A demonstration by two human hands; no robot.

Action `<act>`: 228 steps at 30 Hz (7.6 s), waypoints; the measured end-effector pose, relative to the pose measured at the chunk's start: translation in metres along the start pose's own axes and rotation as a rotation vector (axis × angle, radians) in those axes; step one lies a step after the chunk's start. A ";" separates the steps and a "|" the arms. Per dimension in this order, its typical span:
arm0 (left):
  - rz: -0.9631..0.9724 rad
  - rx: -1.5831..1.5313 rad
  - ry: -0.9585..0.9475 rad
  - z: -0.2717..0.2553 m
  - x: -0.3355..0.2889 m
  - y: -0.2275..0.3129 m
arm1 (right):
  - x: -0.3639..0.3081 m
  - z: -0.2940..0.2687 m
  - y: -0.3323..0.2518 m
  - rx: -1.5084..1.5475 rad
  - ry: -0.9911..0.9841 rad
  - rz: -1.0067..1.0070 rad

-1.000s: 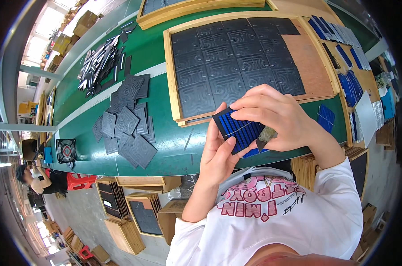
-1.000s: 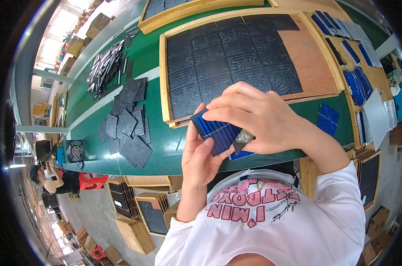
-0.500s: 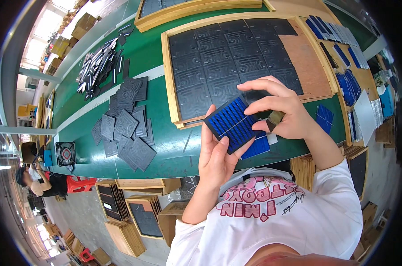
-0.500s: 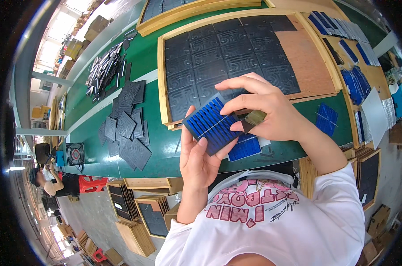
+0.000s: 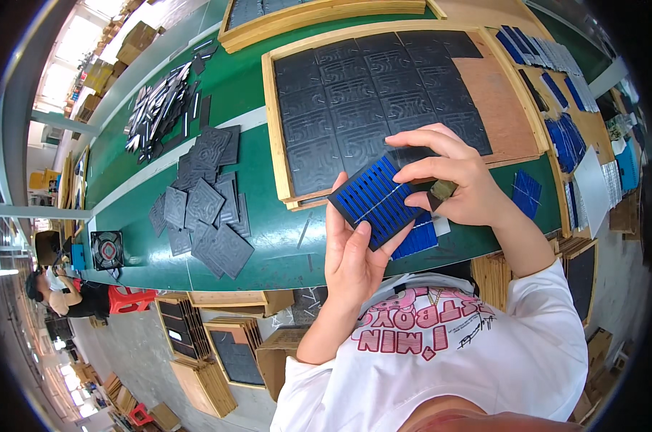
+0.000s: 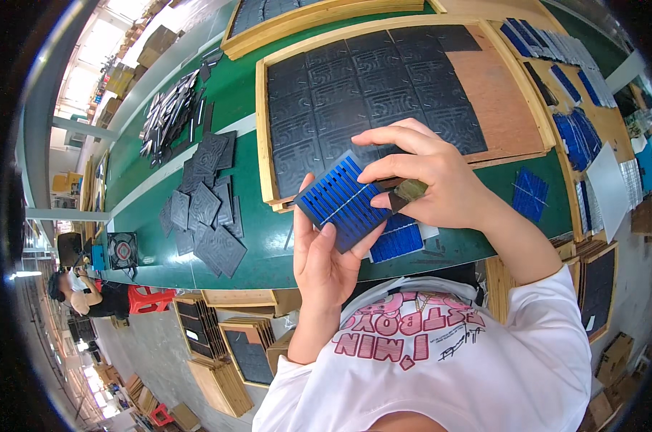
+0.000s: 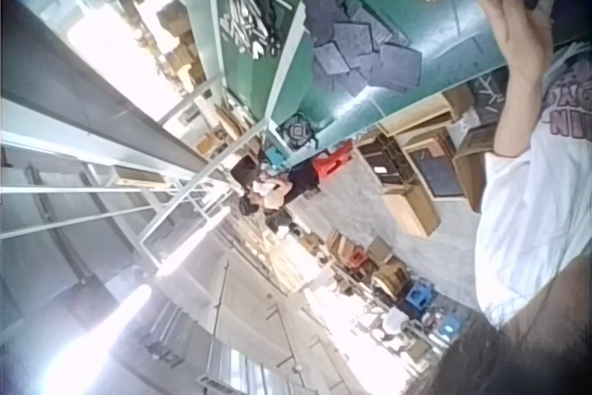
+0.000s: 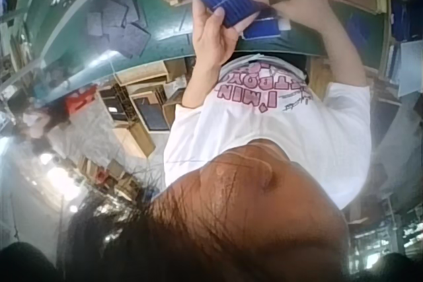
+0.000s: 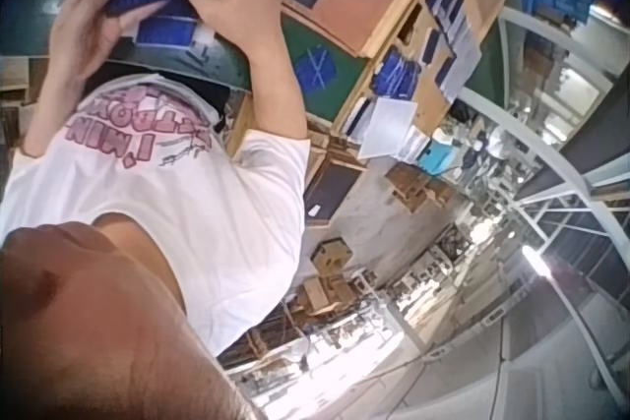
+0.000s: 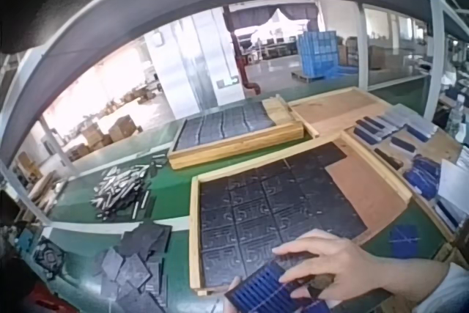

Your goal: The recorder is assembling small blue solar cell components into black plastic frames at a factory workstation on a conveyor belt.

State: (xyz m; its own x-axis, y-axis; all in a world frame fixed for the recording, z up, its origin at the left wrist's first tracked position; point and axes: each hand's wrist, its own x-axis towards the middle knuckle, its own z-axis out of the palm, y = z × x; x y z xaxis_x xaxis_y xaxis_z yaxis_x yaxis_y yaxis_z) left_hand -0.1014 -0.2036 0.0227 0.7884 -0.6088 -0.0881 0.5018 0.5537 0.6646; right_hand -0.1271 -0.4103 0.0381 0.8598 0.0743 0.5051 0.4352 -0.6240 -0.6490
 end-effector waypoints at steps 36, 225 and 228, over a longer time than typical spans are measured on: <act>0.414 0.720 0.152 -0.029 0.003 -0.010 | -0.005 0.000 -0.011 0.625 0.147 0.541; -0.066 0.245 -0.130 -0.036 0.004 -0.002 | -0.002 0.009 -0.023 0.037 -0.115 -0.101; -0.092 0.247 -0.151 -0.036 0.004 -0.002 | -0.001 0.008 -0.023 0.022 -0.120 -0.111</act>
State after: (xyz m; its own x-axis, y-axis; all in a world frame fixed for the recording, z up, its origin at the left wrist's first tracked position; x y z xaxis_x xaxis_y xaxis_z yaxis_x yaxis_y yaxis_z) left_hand -0.0861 -0.1865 -0.0058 0.6723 -0.7380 -0.0574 0.4523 0.3481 0.8211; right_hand -0.1362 -0.3899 0.0483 0.8313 0.2350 0.5037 0.5339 -0.5899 -0.6058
